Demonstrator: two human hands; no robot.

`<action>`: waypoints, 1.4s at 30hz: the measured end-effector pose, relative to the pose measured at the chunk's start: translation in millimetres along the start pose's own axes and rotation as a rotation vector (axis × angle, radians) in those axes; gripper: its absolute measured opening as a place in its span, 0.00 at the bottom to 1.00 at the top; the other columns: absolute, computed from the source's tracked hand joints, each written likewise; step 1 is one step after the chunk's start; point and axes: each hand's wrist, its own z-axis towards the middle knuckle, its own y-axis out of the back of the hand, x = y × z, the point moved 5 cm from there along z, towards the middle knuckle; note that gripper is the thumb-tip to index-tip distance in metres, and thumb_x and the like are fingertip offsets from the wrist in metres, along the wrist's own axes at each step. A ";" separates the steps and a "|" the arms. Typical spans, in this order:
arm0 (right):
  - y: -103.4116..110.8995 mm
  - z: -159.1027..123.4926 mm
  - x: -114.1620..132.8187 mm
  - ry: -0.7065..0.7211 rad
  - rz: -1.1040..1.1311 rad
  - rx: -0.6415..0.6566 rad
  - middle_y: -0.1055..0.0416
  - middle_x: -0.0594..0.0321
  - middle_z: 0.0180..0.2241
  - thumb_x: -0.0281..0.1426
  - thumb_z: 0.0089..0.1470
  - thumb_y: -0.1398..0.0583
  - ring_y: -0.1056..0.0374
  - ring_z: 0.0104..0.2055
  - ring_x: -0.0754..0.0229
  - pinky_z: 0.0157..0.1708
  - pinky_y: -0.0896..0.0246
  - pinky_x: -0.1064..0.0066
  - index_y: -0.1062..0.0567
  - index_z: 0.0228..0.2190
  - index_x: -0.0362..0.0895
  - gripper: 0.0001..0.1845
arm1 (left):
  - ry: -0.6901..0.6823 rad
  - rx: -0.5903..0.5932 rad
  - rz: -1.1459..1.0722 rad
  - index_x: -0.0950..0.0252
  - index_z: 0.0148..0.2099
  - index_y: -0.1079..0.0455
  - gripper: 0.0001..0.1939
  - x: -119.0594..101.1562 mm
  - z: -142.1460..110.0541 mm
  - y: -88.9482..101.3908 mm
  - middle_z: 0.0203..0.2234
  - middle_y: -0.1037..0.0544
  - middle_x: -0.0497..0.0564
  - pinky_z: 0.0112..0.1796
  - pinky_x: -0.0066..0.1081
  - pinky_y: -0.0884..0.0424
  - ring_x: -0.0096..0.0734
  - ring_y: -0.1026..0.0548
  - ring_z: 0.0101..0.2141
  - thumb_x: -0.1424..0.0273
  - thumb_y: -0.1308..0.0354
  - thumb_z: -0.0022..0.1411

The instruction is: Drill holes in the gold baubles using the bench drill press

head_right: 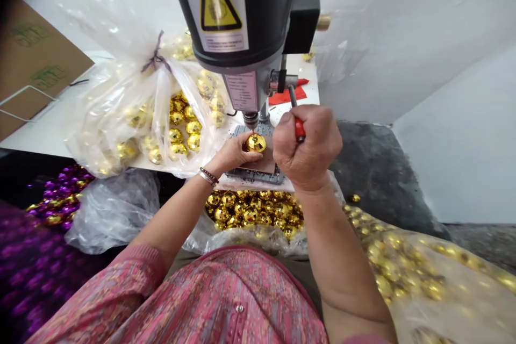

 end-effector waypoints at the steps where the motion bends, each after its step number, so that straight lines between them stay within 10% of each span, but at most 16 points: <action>1: -0.6 -1.8 -0.2 0.003 -0.006 -0.012 0.34 0.65 0.30 0.33 0.67 0.49 0.36 0.33 0.69 0.35 0.43 0.73 0.31 0.37 0.45 0.09 | 0.002 -0.003 0.001 0.65 0.65 0.30 0.38 -0.2 -0.4 0.0 0.50 0.18 0.55 0.52 0.38 0.27 0.43 0.21 0.48 0.66 0.28 0.52; 8: -6.0 -11.9 2.1 0.057 0.069 -0.124 0.38 0.66 0.28 0.33 0.66 0.48 0.41 0.29 0.72 0.31 0.46 0.75 0.33 0.33 0.42 0.09 | -0.005 0.008 0.010 0.63 0.62 0.28 0.35 -1.2 -1.2 0.5 0.47 0.17 0.53 0.50 0.39 0.26 0.42 0.21 0.46 0.65 0.28 0.52; 15: -10.0 49.1 -0.1 -0.120 0.099 -0.109 0.41 0.68 0.26 0.38 0.67 0.49 0.45 0.30 0.74 0.34 0.48 0.76 0.36 0.30 0.40 0.17 | -0.015 -0.055 -0.023 0.64 0.59 0.27 0.31 -7.6 -11.2 3.4 0.45 0.17 0.53 0.49 0.37 0.26 0.40 0.20 0.44 0.68 0.30 0.53; 24: -11.1 71.5 0.8 -0.392 0.254 0.053 0.48 0.71 0.26 0.29 0.60 0.49 0.51 0.31 0.75 0.37 0.54 0.71 0.47 0.26 0.43 0.13 | -0.139 0.186 0.080 0.64 0.62 0.28 0.37 8.9 -97.8 22.4 0.45 0.18 0.55 0.44 0.35 0.23 0.36 0.20 0.40 0.65 0.25 0.50; 28: -13.1 68.6 -2.4 -0.338 0.276 0.060 0.51 0.68 0.27 0.29 0.59 0.49 0.52 0.30 0.72 0.37 0.53 0.70 0.49 0.26 0.44 0.12 | -0.089 0.057 0.138 0.63 0.57 0.24 0.25 13.1 -125.9 60.9 0.39 0.17 0.53 0.35 0.31 0.25 0.29 0.24 0.29 0.61 0.31 0.60; 34: -14.3 64.4 -13.1 -0.316 0.280 0.010 0.47 0.66 0.28 0.35 0.57 0.48 0.49 0.32 0.72 0.38 0.52 0.70 0.46 0.27 0.43 0.12 | 0.040 -0.540 0.379 0.65 0.53 0.23 0.16 22.6 -95.8 134.5 0.47 0.17 0.58 0.52 0.35 0.27 0.38 0.20 0.47 0.74 0.49 0.69; 42: -11.3 61.2 -5.8 -0.301 0.259 0.041 0.47 0.69 0.25 0.36 0.60 0.48 0.48 0.27 0.72 0.37 0.49 0.68 0.43 0.28 0.44 0.12 | 0.458 -0.128 0.714 0.69 0.49 0.26 0.19 63.4 -42.9 118.5 0.42 0.18 0.70 0.46 0.43 0.27 0.55 0.19 0.47 0.63 0.54 0.73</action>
